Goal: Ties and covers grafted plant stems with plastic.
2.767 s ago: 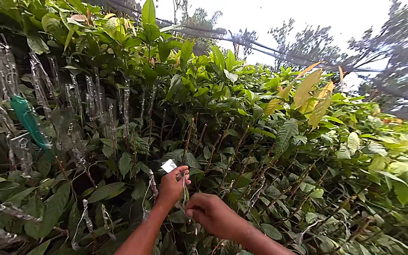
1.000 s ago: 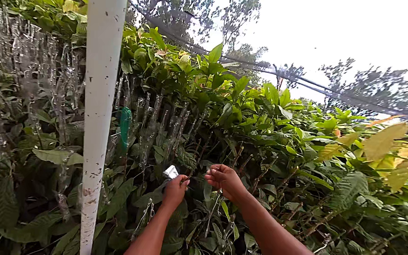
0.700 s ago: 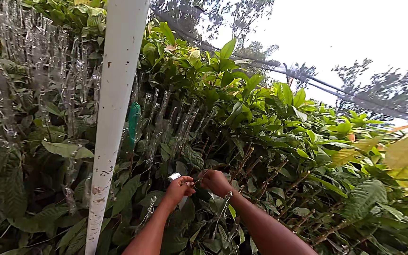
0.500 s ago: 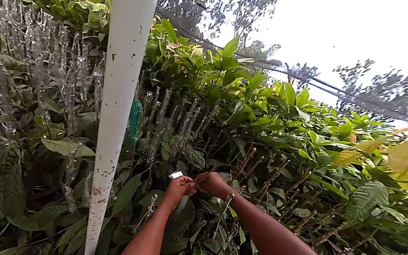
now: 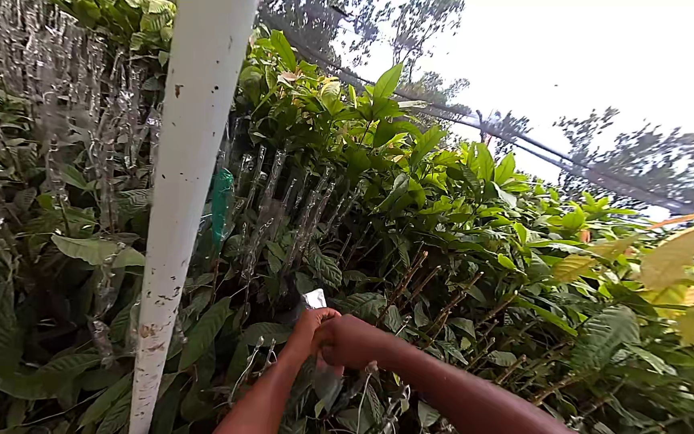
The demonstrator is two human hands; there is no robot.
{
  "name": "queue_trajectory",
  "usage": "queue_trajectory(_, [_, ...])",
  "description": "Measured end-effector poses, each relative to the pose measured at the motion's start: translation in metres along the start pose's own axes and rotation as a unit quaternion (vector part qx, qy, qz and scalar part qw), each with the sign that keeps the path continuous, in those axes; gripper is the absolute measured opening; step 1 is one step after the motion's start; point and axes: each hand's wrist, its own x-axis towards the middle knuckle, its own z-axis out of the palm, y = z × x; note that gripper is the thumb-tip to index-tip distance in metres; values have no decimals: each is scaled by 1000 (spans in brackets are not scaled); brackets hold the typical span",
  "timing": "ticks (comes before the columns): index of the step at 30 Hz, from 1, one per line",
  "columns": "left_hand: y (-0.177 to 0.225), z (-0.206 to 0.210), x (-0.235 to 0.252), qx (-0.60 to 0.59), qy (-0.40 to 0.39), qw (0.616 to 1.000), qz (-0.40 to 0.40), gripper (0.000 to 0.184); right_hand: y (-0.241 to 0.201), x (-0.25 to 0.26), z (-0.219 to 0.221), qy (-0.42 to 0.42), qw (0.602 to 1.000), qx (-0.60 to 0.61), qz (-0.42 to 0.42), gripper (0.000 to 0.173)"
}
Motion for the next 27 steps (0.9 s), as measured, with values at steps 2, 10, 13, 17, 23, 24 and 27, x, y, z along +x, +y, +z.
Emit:
queue_trajectory(2, [-2,8,-5,21,-44,999,16,23,12,6,-35,2,995,96,13,30])
queue_trajectory(10, [16,-34,-4,36,-23,993,-107,22,98,19,-26,-12,966,-218,140,43])
queue_trajectory(13, [16,-37,0,2,61,990,-129,20,87,22,-10,8,973,-193,125,33])
queue_trajectory(17, [13,-25,7,-18,124,984,-130,18,-3,2,18,24,982,-173,71,39])
queue_trajectory(23, [14,0,-4,167,-97,981,-24,21,48,0,-67,58,987,146,17,37])
queue_trajectory(24, [12,-4,-4,177,-107,978,-4,23,68,-1,-74,71,993,73,65,40])
queue_trajectory(27, [11,-16,-4,77,-19,997,-8,21,57,-10,-41,75,972,-174,136,40])
